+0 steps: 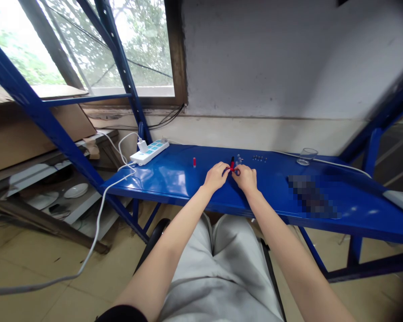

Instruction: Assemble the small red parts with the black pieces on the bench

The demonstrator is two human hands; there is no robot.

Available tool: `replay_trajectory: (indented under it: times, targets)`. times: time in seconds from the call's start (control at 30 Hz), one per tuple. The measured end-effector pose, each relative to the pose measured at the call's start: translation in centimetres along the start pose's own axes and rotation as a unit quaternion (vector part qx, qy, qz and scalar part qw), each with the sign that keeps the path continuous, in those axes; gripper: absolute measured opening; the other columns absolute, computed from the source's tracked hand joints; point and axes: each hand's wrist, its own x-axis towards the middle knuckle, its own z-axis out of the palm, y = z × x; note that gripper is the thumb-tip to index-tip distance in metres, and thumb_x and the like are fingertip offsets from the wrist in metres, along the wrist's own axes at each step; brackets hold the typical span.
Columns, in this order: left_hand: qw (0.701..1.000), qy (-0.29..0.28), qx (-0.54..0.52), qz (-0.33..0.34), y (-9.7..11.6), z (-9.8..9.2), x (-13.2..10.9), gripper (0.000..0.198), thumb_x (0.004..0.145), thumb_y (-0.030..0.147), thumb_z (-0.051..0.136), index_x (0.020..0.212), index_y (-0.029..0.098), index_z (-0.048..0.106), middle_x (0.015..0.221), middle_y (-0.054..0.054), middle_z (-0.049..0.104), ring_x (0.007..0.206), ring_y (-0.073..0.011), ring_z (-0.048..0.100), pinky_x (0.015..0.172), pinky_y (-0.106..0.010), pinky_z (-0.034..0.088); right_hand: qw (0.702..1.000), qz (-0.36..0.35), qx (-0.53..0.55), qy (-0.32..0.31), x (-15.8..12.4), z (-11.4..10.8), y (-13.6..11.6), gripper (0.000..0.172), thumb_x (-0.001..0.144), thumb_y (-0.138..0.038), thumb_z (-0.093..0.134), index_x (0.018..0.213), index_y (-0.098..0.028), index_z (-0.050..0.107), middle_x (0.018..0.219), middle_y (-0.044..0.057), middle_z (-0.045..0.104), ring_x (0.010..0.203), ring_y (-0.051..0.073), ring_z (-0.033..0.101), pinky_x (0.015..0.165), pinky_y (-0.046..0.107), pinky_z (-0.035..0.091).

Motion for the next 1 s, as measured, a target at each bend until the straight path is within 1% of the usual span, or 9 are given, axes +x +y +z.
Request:
replay_trajectory:
  times: [0.1,0.33,0.5,0.6,0.7,0.8,0.87,0.93,1.0]
  targets:
    - [1.0,-0.001,-0.004,-0.003,-0.2,0.1,0.0,0.019,0.088,0.025,0.04,0.094,0.019,0.057,0.093,-0.005,0.059,0.088,-0.0143,0.055,0.078,-0.026,0.046,1.0,-0.003,0.006,-0.009,0.0,0.0,0.1,0.013,0.078,-0.024,0.047,0.081,-0.019,0.058,0.074,0.002,0.06,0.077,0.017,0.053,0.067,0.028,0.023]
    - [1.0,-0.008,-0.011,-0.019,-0.5,0.6,0.0,0.015,0.085,0.024,0.044,0.092,0.019,0.056,0.091,-0.003,0.059,0.083,-0.0136,0.055,0.073,-0.025,0.045,1.0,-0.021,-0.003,-0.018,-0.1,-0.3,0.0,0.014,0.077,-0.024,0.048,0.08,-0.019,0.061,0.069,0.002,0.062,0.074,0.017,0.056,0.065,0.027,0.024]
    - [1.0,-0.019,-0.009,-0.021,-0.7,0.6,0.1,0.015,0.085,0.023,0.044,0.093,0.019,0.056,0.089,-0.003,0.059,0.082,-0.0136,0.054,0.073,-0.025,0.045,0.999,-0.046,-0.002,-0.028,-0.1,-0.4,0.0,0.013,0.076,-0.023,0.048,0.074,-0.019,0.06,0.068,0.003,0.063,0.073,0.017,0.057,0.063,0.026,0.025]
    - [1.0,-0.017,0.008,-0.021,-0.5,0.6,0.0,0.016,0.086,0.023,0.043,0.093,0.019,0.056,0.089,-0.004,0.06,0.083,-0.0142,0.054,0.074,-0.026,0.044,0.998,-0.062,0.003,-0.025,-0.1,-0.4,0.1,0.013,0.076,-0.023,0.049,0.072,-0.019,0.06,0.066,0.002,0.062,0.071,0.016,0.057,0.062,0.025,0.026]
    - [0.998,-0.023,0.053,-0.014,0.0,0.3,-0.1,0.02,0.088,0.023,0.038,0.094,0.018,0.057,0.091,-0.005,0.061,0.086,-0.0159,0.053,0.078,-0.028,0.043,0.997,-0.068,0.011,-0.02,-0.1,-0.4,0.3,0.013,0.076,-0.024,0.049,0.071,-0.018,0.06,0.064,0.002,0.061,0.069,0.016,0.057,0.062,0.025,0.027]
    - [0.992,-0.069,0.103,0.023,0.6,-0.9,1.0,0.021,0.087,0.023,0.04,0.093,0.018,0.059,0.092,-0.006,0.062,0.088,-0.0179,0.052,0.08,-0.032,0.04,0.997,-0.069,0.04,-0.014,-0.2,-0.3,0.3,0.015,0.077,-0.025,0.049,0.072,-0.019,0.062,0.062,0.001,0.061,0.065,0.014,0.056,0.061,0.024,0.028]
    - [0.985,-0.103,0.13,0.049,0.8,-2.7,2.8,0.019,0.085,0.023,0.044,0.09,0.018,0.061,0.091,-0.006,0.062,0.09,-0.0192,0.051,0.081,-0.034,0.039,0.995,-0.064,0.073,0.004,-0.3,-0.3,0.3,0.018,0.078,-0.028,0.048,0.079,-0.019,0.063,0.06,0.0,0.059,0.06,0.013,0.055,0.061,0.024,0.029]
    - [0.979,-0.12,0.158,0.043,0.6,-5.1,5.5,0.016,0.083,0.023,0.048,0.087,0.018,0.063,0.093,-0.006,0.062,0.094,-0.0208,0.05,0.084,-0.037,0.036,0.993,-0.057,0.103,0.026,-0.4,-0.2,0.2,0.021,0.08,-0.031,0.047,0.087,-0.018,0.063,0.058,-0.001,0.058,0.056,0.013,0.053,0.061,0.024,0.031]
    - [0.972,-0.129,0.195,0.0,0.1,-7.7,8.4,0.014,0.078,0.025,0.055,0.083,0.019,0.066,0.097,-0.007,0.061,0.1,-0.0236,0.047,0.087,-0.039,0.034,0.99,-0.056,0.122,0.038,-0.5,-0.2,0.1,0.023,0.08,-0.032,0.047,0.089,-0.017,0.062,0.056,-0.001,0.056,0.053,0.012,0.052,0.061,0.024,0.033]
